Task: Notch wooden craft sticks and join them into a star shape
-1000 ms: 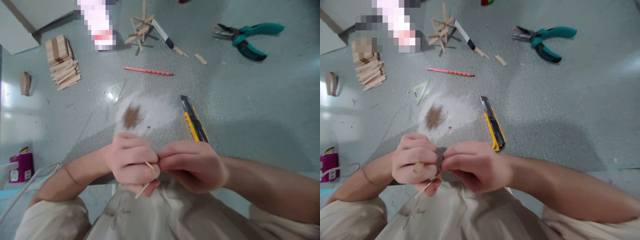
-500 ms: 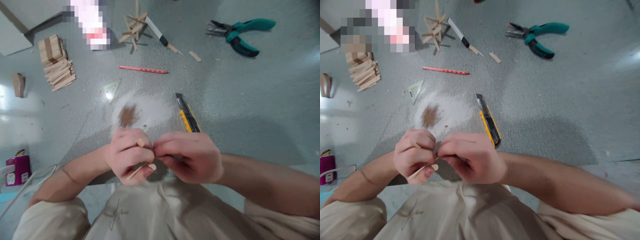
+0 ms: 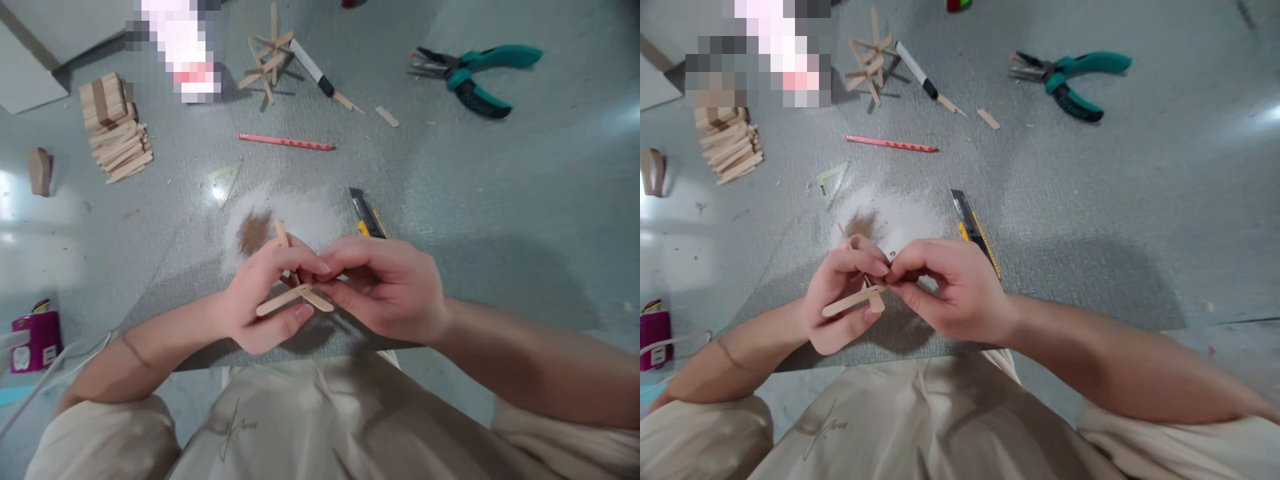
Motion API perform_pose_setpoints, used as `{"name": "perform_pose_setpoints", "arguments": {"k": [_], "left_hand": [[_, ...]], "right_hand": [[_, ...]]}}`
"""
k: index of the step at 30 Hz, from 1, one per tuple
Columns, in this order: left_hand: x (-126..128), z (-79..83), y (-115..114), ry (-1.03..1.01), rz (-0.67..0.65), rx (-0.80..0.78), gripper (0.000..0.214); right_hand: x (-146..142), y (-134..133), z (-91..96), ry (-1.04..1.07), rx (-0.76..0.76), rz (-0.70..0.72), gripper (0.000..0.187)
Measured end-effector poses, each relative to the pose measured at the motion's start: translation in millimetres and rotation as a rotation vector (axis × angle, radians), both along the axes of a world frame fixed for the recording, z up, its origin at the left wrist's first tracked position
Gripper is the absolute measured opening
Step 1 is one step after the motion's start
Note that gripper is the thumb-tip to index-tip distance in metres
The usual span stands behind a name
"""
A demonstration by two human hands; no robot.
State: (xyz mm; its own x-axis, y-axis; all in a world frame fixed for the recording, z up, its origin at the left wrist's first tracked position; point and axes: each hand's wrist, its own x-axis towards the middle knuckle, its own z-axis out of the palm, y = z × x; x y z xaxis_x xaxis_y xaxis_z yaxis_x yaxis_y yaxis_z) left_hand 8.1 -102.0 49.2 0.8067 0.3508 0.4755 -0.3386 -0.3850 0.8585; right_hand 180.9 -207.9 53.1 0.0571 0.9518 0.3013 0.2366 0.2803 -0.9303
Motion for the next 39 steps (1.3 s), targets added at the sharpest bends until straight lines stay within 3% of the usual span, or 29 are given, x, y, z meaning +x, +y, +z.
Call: {"name": "perform_pose_setpoints", "arguments": {"k": [5,12,17,21,32,39], "left_hand": [[-2,-5.0,5,0.018,-0.035,-0.018,0.055],[0,-4.0,14,-0.014,-0.085,0.026,0.023],[1,-8.3,15,-0.082,-0.021,0.008,0.03],[-2,-7.3,12,-0.06,0.055,0.027,0.017],[-2,-2.1,0,-0.025,0.05,-0.206,0.014],[-6,-2.2,-9,-0.072,0.047,-0.329,0.008]], "right_hand": [[5,0,2.7,0.06,-0.039,0.024,0.014],[9,3,5.3,0.053,-0.024,0.068,0.015],[10,3,6.4,0.059,-0.007,0.066,0.015],[8,3,7.4,-0.01,0.07,0.009,0.019],[7,-2,4.0,-0.211,0.295,-0.04,0.002],[-2,-9,0.6,-0.212,0.334,-0.061,0.004]]}}
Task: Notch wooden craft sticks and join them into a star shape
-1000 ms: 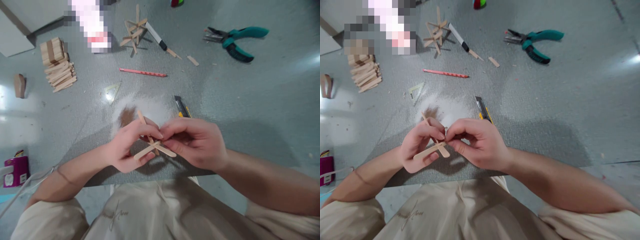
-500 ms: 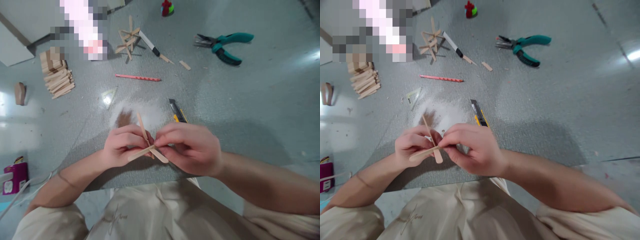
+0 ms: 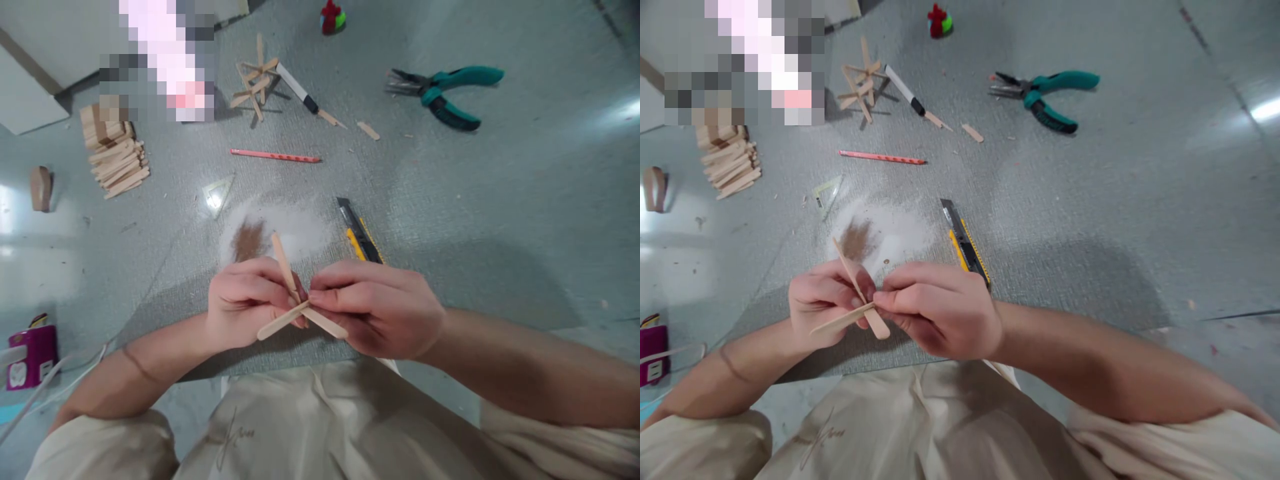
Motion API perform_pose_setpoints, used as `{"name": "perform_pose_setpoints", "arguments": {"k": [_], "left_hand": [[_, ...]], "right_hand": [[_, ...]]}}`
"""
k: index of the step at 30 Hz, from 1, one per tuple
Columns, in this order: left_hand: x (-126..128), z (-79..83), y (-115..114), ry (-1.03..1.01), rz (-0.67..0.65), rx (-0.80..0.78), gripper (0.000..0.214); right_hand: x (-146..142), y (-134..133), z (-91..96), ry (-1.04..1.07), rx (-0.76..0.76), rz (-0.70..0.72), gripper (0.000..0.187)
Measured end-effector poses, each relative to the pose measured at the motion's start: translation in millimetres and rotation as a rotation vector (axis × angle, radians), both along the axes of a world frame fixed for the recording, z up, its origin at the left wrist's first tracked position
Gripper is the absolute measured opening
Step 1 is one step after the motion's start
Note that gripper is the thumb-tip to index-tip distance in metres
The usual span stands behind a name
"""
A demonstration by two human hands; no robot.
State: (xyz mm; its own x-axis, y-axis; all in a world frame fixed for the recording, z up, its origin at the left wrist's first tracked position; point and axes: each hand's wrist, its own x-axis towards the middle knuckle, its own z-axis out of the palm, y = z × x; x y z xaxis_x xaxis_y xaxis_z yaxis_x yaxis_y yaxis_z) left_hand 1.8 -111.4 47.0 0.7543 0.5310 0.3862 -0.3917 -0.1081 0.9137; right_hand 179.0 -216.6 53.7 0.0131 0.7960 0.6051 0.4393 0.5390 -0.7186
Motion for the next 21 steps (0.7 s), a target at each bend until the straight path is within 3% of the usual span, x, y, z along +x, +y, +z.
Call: {"name": "perform_pose_setpoints", "arguments": {"k": [13,18,21], "left_hand": [[4,1.1,0,-0.023,0.012,0.071,0.013],[5,-6.6,3,-0.067,0.05,0.052,0.063],[6,-9.8,8,-0.044,-0.007,0.103,0.072]], "right_hand": [[4,4,-1.1,0.005,0.018,0.017,0.006],[5,6,-1.6,-0.031,0.004,0.014,0.007],[6,6,-2.1,-0.031,0.009,0.012,0.009]]}}
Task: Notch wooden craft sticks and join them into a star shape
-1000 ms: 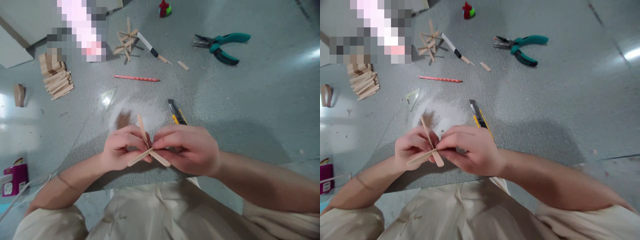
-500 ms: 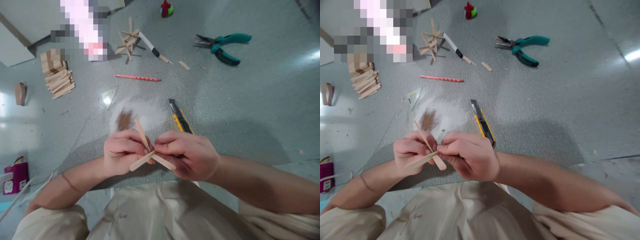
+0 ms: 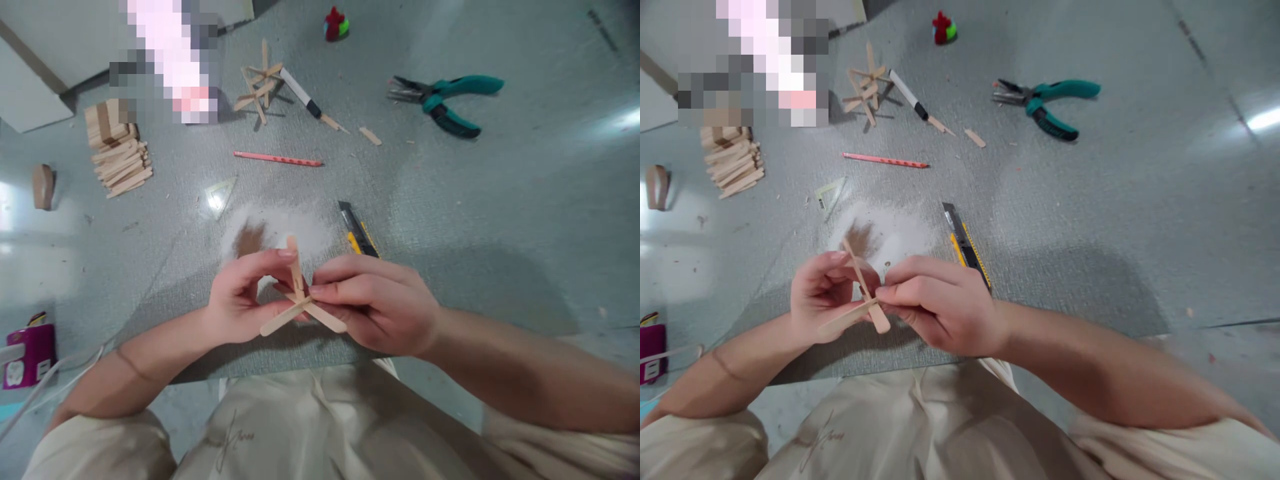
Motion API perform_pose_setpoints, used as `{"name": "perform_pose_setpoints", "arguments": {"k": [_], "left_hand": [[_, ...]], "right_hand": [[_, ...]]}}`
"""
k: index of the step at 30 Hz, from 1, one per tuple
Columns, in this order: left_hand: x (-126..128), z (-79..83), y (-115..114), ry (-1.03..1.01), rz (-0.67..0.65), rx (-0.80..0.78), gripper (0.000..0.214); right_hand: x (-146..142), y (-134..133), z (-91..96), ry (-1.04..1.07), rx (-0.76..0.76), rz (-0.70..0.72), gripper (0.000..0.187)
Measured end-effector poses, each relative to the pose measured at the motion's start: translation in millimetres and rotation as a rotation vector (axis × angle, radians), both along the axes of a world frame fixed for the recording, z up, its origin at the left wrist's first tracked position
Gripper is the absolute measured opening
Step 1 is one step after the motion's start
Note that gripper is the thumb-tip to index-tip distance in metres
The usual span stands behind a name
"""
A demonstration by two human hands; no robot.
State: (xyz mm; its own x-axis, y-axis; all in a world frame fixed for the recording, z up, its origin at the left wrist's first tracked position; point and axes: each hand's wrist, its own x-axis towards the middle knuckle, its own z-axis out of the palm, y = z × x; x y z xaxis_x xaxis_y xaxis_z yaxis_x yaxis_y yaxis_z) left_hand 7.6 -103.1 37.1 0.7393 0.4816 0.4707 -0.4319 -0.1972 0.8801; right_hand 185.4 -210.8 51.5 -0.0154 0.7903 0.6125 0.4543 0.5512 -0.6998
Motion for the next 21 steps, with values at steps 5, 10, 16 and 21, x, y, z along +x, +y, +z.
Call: {"name": "perform_pose_setpoints", "arguments": {"k": [5,10,16,21], "left_hand": [[-0.2,-0.2,6.6,0.012,-0.007,0.007,0.073],[-1.6,-0.5,10.1,0.034,-0.068,0.05,0.085],[-0.7,0.3,7.7,0.03,-0.125,-0.057,0.084],[0.9,4.2,3.8,0.026,-0.117,-0.142,0.071]], "right_hand": [[1.0,0.4,-1.1,0.001,0.001,0.019,0.01],[2.5,0.6,0.1,-0.002,0.006,0.051,0.01],[3.3,0.1,0.9,0.019,-0.004,0.053,0.013],[2.5,-0.8,-0.1,0.016,-0.044,0.055,0.014]]}}
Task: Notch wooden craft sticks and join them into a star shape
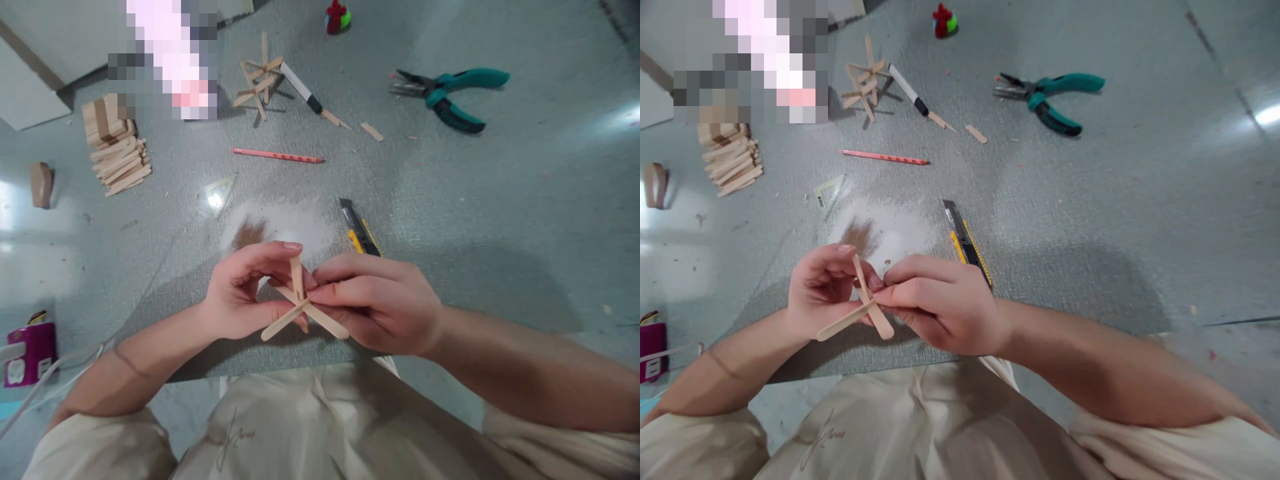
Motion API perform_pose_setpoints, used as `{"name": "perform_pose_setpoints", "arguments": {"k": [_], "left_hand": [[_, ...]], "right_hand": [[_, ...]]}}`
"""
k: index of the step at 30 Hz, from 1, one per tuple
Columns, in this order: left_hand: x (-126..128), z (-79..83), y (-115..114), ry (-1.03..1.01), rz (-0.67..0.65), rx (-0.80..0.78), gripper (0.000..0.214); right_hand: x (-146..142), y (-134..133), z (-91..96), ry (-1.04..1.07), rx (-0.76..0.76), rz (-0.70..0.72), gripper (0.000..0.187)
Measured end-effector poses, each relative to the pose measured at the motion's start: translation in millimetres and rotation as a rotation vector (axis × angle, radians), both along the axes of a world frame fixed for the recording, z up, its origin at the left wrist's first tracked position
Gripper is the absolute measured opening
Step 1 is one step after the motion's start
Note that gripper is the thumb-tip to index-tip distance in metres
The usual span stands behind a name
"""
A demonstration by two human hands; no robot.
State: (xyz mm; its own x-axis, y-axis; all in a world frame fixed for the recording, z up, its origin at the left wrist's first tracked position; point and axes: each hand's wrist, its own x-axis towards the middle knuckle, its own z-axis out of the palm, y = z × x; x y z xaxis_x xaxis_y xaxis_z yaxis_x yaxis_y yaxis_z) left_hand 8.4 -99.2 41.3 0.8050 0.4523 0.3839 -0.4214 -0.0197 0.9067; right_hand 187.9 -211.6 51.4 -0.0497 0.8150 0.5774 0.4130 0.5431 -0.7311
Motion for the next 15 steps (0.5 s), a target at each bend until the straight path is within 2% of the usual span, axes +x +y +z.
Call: {"name": "perform_pose_setpoints", "arguments": {"k": [6,12,15], "left_hand": [[-2,1.7,0,0.042,0.011,-0.01,0.071],[-3,0.0,-7,0.081,-0.013,-0.157,0.072],[-4,-2.7,-10,0.081,-0.013,-0.176,0.076]], "right_hand": [[1,2,-1.0,-0.01,0.015,0.019,0.011],[2,4,-1.1,-0.008,0.021,0.038,0.011],[1,4,-1.2,0.011,0.013,0.046,0.01]]}}
